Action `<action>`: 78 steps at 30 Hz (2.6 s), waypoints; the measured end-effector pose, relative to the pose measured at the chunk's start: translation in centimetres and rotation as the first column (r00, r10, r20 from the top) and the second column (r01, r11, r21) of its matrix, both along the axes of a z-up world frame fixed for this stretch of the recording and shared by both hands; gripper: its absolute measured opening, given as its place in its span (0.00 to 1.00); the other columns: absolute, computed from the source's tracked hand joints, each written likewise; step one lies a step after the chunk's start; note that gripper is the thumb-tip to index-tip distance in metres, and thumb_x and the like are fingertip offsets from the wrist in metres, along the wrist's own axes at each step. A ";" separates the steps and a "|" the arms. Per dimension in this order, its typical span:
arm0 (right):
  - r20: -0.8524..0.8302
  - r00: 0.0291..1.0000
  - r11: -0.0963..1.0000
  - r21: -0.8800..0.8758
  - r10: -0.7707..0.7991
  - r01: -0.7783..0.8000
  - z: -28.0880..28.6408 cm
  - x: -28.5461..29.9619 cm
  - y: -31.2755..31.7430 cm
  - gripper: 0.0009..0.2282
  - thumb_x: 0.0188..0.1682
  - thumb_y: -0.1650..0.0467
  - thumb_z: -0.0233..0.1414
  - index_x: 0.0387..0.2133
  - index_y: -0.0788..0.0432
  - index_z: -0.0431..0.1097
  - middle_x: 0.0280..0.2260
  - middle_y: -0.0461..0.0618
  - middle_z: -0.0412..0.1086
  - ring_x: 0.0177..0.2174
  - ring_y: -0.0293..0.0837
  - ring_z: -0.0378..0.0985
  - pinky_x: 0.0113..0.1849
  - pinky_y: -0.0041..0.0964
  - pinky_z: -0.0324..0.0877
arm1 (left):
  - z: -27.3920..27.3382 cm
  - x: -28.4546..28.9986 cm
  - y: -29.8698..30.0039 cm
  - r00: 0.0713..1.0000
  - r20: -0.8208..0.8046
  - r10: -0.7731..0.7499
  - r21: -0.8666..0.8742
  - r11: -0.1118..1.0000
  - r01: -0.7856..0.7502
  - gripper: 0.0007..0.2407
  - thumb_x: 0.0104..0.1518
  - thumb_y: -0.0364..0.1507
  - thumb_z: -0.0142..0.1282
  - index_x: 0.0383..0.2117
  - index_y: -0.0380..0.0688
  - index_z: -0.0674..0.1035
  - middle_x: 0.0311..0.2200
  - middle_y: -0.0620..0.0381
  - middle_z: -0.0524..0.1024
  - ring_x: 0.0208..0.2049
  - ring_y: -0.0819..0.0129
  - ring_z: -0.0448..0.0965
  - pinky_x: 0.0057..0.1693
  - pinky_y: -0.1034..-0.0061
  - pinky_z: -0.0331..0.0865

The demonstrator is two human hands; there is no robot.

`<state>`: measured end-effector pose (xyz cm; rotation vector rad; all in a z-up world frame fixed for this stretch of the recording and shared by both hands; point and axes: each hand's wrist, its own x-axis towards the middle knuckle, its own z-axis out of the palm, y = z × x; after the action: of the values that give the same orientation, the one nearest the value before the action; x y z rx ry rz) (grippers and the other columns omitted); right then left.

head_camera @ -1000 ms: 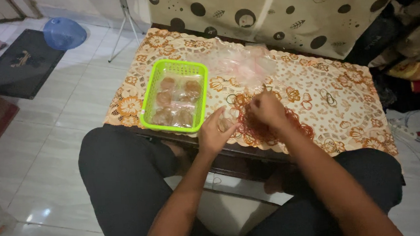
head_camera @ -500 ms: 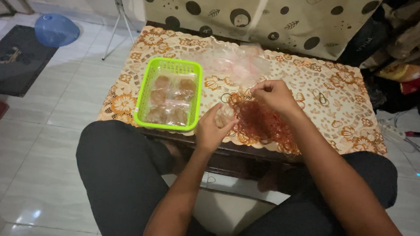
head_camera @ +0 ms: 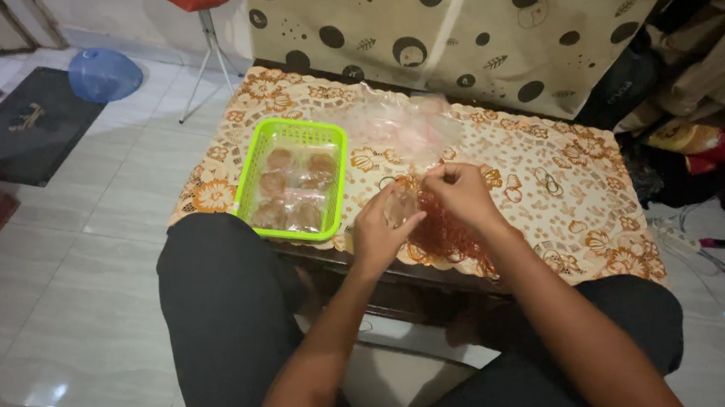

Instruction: Securing small plastic bags with rubber bands and placing them into a green basket.

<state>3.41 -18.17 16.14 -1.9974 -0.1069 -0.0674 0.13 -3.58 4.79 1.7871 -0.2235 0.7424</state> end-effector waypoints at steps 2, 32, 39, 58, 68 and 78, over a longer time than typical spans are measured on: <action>0.012 1.000 1.000 0.001 0.002 -0.002 -0.5 0.2 0.2 0.04 0.40 0.71 0.60 0.27 0.58 0.80 0.20 0.46 0.73 0.23 0.36 0.70 0.28 0.29 0.65 | -0.1 0.2 0.0 1.000 -0.006 0.001 -0.002 1.000 -0.001 0.31 0.42 0.38 0.77 0.52 0.36 0.78 0.45 0.41 0.81 0.48 0.47 0.82 0.54 0.61 0.76; -0.005 0.997 0.628 -0.777 0.077 -0.053 -14.3 9.9 -1.6 0.09 0.46 0.61 0.59 0.33 0.50 0.81 0.34 0.57 0.76 0.40 0.59 0.80 0.40 0.51 0.77 | -5.0 0.5 2.6 0.976 -0.214 0.045 -0.102 0.993 -0.068 0.30 0.39 0.39 0.79 0.51 0.42 0.80 0.43 0.44 0.82 0.48 0.47 0.82 0.53 0.60 0.76; -0.040 0.999 0.609 -0.793 -0.036 -0.010 -19.2 12.9 -2.4 0.11 0.46 0.58 0.58 0.32 0.48 0.82 0.35 0.56 0.74 0.42 0.60 0.79 0.41 0.53 0.77 | -3.1 -0.1 3.1 0.964 -0.267 0.004 -0.114 0.993 -0.036 0.30 0.39 0.40 0.79 0.51 0.44 0.80 0.42 0.44 0.83 0.48 0.47 0.82 0.52 0.61 0.76; -0.073 0.997 0.791 -0.608 0.036 -0.073 -4.1 4.9 -4.4 0.09 0.43 0.63 0.58 0.28 0.55 0.81 0.30 0.57 0.79 0.39 0.64 0.80 0.43 0.59 0.72 | -5.2 -0.4 4.2 0.999 -0.043 0.011 0.033 0.999 -0.009 0.29 0.39 0.30 0.79 0.51 0.40 0.80 0.42 0.46 0.83 0.45 0.51 0.84 0.52 0.64 0.77; -0.159 0.987 0.935 -0.353 -0.035 -0.024 0.0 -1.5 -3.1 0.09 0.38 0.66 0.59 0.30 0.53 0.82 0.24 0.49 0.78 0.29 0.44 0.78 0.37 0.40 0.72 | -1.5 -1.9 4.4 0.994 -0.058 -0.094 0.053 0.994 0.097 0.29 0.43 0.36 0.78 0.51 0.36 0.79 0.46 0.39 0.81 0.48 0.45 0.82 0.54 0.59 0.76; -0.116 0.990 0.952 -0.285 0.078 -0.108 -2.0 -2.0 -1.8 0.08 0.39 0.68 0.61 0.31 0.55 0.82 0.26 0.50 0.79 0.31 0.46 0.79 0.37 0.41 0.72 | -2.8 -1.1 2.8 0.996 -0.084 -0.008 0.239 0.971 0.028 0.30 0.41 0.41 0.77 0.52 0.45 0.80 0.48 0.52 0.81 0.50 0.58 0.82 0.53 0.67 0.77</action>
<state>1.39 -19.93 14.11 -2.2823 -0.1515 0.1190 -1.01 -0.77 1.99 2.0381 -0.2837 0.6475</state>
